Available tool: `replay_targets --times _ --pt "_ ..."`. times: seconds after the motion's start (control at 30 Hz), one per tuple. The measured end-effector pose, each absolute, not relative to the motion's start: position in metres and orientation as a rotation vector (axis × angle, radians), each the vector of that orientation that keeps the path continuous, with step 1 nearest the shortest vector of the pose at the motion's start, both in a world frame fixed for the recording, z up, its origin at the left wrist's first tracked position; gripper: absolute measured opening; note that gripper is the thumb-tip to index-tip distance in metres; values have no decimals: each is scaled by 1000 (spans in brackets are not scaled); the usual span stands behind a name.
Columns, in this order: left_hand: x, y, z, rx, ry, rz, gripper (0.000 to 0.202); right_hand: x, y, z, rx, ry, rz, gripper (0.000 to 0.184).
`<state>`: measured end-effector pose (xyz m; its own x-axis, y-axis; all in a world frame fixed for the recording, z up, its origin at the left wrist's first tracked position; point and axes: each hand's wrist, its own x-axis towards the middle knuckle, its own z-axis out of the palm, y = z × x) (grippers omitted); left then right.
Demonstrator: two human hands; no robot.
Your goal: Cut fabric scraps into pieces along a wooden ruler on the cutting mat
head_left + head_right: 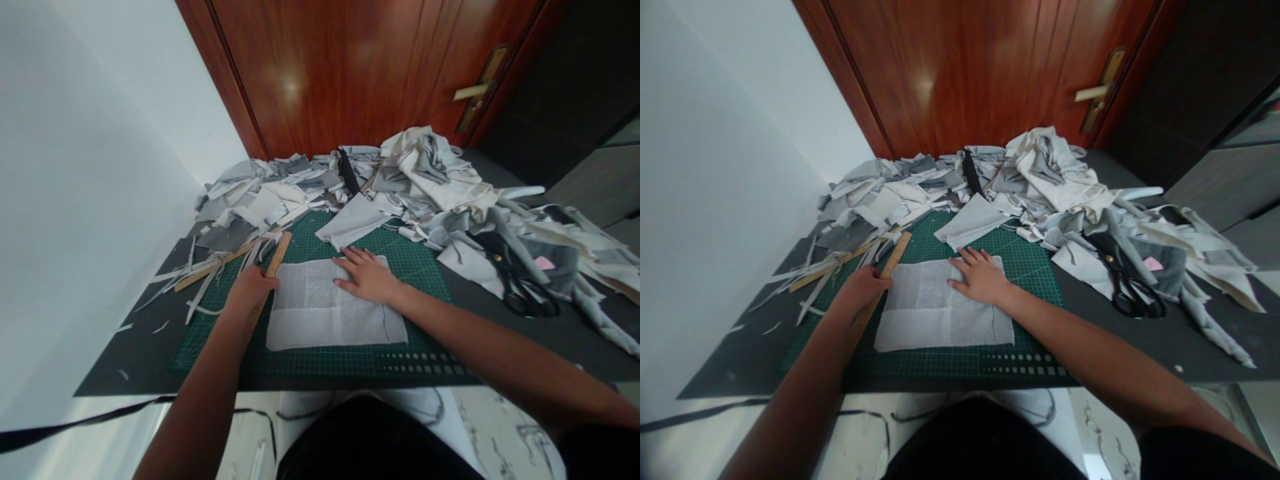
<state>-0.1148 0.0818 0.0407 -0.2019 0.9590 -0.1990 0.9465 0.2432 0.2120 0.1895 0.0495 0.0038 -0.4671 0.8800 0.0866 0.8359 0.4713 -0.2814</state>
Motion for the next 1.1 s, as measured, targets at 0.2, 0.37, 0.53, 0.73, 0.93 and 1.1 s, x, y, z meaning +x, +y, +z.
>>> replay_targets --times 0.2,0.37,0.53,0.73,0.93,1.1 --pt "-131 73 54 1823 2173 168 40 192 68 6 -1507 -2442 320 79" --pt "-138 47 80 1891 1966 616 46 182 118 16 -1531 -2315 480 81" --pt "-91 27 89 1857 1636 1022 27 177 153 38 -1545 -2173 508 60" --pt "1 31 39 1614 1395 944 20 210 74 35 -1546 -2079 466 43" --pt "51 31 3 1840 1524 820 22 241 -18 -3 -1339 -2318 360 48" --pt "48 20 3 2281 1680 586 31 241 -35 -15 -1364 -2450 159 51"
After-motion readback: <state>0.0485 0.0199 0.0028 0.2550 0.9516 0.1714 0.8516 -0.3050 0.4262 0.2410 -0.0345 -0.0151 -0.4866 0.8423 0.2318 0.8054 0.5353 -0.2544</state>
